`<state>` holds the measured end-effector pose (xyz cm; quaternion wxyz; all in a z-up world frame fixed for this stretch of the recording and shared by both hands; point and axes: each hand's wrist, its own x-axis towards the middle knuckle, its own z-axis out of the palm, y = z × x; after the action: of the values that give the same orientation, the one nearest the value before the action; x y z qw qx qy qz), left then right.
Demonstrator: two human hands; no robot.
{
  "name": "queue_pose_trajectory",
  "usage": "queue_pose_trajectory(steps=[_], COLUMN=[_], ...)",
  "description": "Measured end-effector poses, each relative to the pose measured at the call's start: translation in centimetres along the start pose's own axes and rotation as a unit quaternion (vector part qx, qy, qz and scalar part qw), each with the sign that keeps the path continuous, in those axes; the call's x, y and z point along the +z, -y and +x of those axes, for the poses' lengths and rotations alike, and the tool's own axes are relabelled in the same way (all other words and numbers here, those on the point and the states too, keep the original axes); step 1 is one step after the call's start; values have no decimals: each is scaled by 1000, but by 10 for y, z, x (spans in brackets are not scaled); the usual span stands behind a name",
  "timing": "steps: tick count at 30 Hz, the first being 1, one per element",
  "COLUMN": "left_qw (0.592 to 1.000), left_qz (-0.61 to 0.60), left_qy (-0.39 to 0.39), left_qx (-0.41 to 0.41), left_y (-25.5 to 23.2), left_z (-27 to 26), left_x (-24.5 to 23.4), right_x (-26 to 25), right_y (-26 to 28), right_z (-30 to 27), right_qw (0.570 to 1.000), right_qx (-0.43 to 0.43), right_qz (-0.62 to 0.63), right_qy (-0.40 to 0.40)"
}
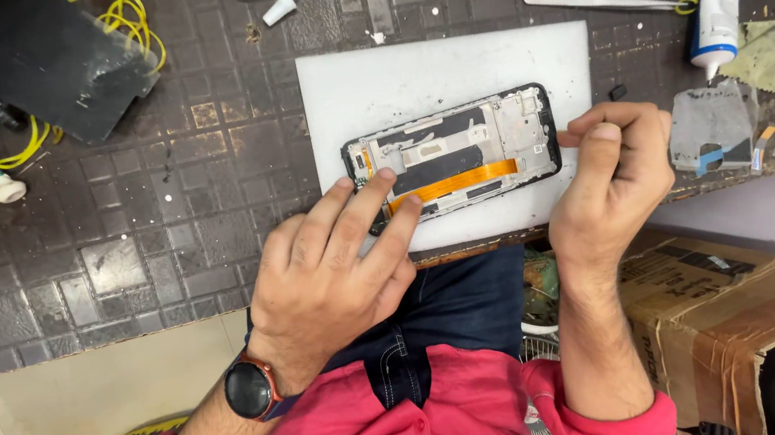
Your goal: The person disassembles a smartphone, removes a ribbon cable, and then applies adhesive to a small black component before placing it back into the phone's chassis.
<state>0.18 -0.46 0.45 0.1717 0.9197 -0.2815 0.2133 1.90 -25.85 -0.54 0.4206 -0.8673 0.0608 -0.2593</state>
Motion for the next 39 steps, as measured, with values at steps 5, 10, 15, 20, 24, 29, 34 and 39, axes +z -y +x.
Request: queue_pose_trajectory(steps=[5,10,15,20,24,29,34,39], left_qw=[1000,999,999,999,999,999,999,998], left_qz=[-9,-12,-11,-16,-12,-19,1,26], left_qy=[-4,-6,-5,-11,-12,7,41,59], left_qx=[-19,-32,-31,-28,-31,-35,-16,-10], left_y=[-1,-3,-5,-5,-6,-7,-8,-9], left_z=[0,2,1,-1,0,1,2,5], left_x=[2,-2,0,1,3,1,-2,-5], right_x=[2,-2,-13,-13,-12,-9,-11,-10], right_y=[9,15,9,7,11,17,20,25], right_z=[2,5,0,1,1,3,5,6], right_qw=[999,968,944,923,923,932,933,942], right_qx=[-5,-224,-287,-327,-325,-291,-279,-257], right_qz=[43,-104,-126,-144,-151,-145,-143,-125], right_qy=[-3,34,100,144,143,157,174,176])
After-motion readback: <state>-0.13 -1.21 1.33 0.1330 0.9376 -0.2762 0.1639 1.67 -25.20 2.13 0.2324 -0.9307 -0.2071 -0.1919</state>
